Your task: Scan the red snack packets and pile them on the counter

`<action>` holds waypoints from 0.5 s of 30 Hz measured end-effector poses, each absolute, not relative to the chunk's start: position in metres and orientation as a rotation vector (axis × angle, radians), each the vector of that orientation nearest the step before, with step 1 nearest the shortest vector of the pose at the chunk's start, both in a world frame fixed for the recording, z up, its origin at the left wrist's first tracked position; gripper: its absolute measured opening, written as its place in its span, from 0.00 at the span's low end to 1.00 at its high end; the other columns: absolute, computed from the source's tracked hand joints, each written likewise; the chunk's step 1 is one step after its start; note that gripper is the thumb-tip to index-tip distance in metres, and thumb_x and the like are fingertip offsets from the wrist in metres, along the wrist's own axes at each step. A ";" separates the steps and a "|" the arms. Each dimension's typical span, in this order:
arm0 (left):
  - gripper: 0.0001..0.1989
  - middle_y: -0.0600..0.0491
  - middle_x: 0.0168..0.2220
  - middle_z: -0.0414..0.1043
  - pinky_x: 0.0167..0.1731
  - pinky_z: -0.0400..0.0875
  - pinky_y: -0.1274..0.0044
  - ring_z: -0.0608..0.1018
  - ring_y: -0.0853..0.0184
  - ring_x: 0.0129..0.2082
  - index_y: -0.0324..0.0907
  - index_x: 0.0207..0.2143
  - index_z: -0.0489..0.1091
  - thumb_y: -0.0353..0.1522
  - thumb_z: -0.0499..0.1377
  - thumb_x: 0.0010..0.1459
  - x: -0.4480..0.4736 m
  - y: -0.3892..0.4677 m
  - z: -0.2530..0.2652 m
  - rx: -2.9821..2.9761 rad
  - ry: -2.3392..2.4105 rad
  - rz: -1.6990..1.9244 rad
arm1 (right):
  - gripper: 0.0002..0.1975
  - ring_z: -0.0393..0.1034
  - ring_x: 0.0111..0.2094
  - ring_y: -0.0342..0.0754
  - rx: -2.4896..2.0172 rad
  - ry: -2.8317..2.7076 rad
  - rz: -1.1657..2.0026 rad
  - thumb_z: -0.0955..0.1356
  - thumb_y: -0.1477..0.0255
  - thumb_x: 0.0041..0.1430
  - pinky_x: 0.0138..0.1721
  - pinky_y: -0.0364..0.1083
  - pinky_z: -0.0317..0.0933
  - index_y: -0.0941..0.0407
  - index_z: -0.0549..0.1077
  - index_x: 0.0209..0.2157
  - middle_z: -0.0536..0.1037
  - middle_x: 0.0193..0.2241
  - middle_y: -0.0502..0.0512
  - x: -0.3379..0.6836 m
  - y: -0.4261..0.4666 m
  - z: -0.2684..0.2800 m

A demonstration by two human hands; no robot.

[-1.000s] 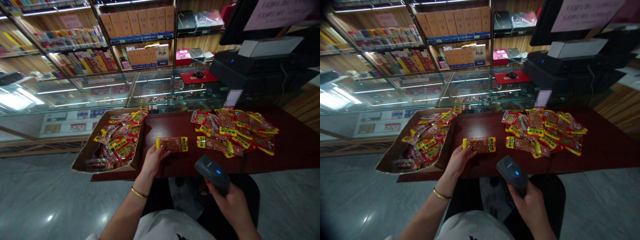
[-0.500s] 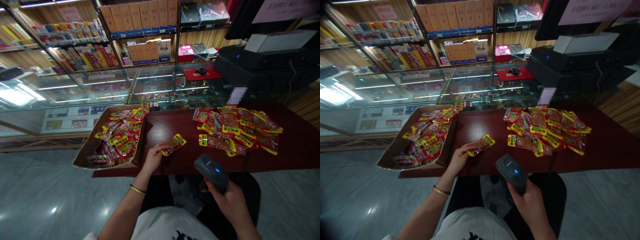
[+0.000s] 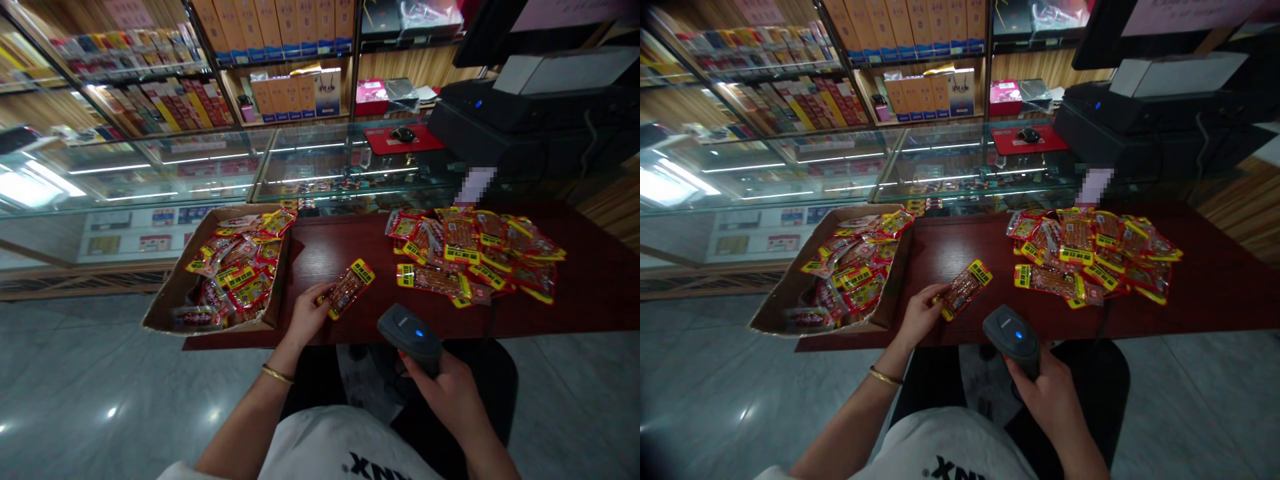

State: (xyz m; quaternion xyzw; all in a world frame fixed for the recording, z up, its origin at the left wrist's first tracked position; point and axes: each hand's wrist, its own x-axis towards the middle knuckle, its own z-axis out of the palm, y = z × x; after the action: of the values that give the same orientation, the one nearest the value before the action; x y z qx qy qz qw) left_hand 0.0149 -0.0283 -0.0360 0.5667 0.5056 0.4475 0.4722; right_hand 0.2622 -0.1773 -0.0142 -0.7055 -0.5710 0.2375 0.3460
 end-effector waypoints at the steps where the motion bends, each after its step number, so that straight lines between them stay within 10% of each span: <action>1: 0.20 0.51 0.44 0.81 0.54 0.70 0.70 0.80 0.62 0.46 0.47 0.39 0.83 0.21 0.60 0.46 0.015 -0.028 -0.037 1.391 1.240 1.097 | 0.15 0.83 0.35 0.58 -1.830 -1.495 0.622 0.68 0.57 0.58 0.42 0.50 0.74 0.52 0.80 0.34 0.86 0.32 0.57 0.262 -0.177 -0.013; 15: 0.19 0.49 0.45 0.81 0.49 0.73 0.73 0.81 0.62 0.45 0.44 0.40 0.82 0.22 0.60 0.48 0.014 -0.028 -0.040 1.339 1.266 1.106 | 0.13 0.83 0.35 0.58 -1.827 -1.545 0.646 0.68 0.58 0.59 0.40 0.48 0.74 0.52 0.79 0.32 0.86 0.31 0.57 0.261 -0.177 -0.010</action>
State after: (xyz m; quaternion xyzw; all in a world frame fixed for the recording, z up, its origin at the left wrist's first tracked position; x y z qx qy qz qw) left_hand 0.0144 -0.0277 -0.0402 0.5478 0.5180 0.4526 0.4763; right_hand 0.2608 -0.1768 -0.0104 -0.6970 -0.5894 0.2466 0.3256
